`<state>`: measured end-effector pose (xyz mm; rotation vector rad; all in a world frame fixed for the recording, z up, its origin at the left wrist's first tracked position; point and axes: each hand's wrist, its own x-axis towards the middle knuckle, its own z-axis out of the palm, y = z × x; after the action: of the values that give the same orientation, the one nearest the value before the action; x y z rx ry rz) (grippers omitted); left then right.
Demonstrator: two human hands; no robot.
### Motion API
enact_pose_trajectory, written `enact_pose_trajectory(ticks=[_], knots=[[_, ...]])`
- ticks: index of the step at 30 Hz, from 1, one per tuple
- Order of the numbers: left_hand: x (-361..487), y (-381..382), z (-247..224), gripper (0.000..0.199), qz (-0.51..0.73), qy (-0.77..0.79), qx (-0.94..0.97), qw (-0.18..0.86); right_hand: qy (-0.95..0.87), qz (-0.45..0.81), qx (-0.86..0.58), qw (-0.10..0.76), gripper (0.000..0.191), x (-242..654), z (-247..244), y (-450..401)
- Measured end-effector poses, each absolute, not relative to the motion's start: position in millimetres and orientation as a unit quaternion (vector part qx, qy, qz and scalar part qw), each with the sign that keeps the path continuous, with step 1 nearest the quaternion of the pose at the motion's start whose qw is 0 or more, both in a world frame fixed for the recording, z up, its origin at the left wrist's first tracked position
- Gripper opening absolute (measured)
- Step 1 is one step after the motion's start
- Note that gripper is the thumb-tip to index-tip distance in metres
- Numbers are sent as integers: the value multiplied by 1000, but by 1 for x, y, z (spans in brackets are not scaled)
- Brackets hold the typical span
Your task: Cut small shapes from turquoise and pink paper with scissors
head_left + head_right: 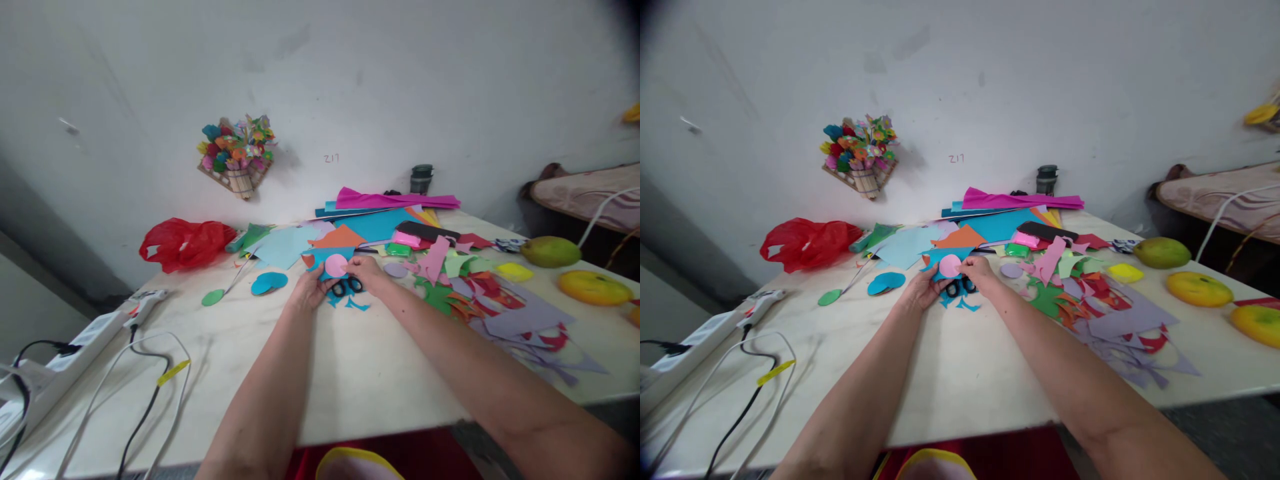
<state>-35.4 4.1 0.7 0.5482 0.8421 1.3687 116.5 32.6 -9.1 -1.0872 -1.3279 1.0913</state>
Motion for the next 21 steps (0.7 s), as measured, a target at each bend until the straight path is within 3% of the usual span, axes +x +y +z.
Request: enact_pose_trajectory(ticks=[21], knots=[[-34,4,-1,18,601,383,267,648,-574,432,-471,512,18,117,-4,30]])
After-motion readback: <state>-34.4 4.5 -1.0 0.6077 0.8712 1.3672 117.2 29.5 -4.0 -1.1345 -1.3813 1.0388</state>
